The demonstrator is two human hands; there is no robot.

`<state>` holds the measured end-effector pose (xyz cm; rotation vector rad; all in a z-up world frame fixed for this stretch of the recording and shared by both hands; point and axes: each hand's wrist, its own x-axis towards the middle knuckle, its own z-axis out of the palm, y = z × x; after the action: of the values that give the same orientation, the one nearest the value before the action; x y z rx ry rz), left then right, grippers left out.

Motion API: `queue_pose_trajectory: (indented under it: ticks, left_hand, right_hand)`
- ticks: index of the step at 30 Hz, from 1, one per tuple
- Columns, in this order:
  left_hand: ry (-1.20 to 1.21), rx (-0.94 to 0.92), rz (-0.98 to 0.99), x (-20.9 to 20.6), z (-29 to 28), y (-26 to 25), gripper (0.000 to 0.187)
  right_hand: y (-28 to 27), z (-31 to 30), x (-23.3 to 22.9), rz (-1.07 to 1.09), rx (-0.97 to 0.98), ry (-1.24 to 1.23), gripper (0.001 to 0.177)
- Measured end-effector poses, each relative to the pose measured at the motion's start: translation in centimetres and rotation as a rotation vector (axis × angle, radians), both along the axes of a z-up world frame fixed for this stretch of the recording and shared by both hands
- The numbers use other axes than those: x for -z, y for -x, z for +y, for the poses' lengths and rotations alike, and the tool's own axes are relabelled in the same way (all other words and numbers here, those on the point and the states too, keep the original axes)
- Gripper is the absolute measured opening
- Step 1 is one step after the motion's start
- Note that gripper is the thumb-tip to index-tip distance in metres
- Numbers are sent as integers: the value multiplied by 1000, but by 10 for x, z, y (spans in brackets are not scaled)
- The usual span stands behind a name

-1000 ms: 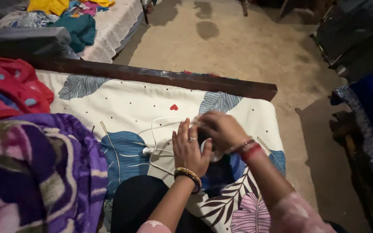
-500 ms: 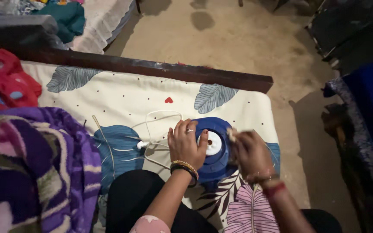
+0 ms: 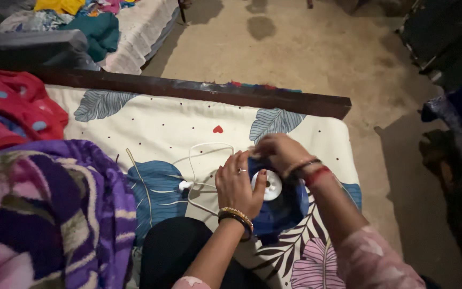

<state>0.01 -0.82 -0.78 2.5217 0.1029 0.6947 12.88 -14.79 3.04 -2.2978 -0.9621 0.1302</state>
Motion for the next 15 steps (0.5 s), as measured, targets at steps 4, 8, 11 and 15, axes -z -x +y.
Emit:
queue_pose_trajectory:
  ticks: [4,8,11,15]
  left_hand:
    - [65,3,-45,4,3,4,65]
    - [63,3,-33,1,1,4,63]
    - [62,-5,-44,0,0,4,62]
    - [82,-4,2,-2,-1,6,60]
  right_hand:
    - [-9,27,8,-11,-55,173,27]
    - [1,3,12,-41,-60,-35,21]
    - [21,-8,12,-61,172,-32,25]
    - [58,-28,6,-154,408,-27,21]
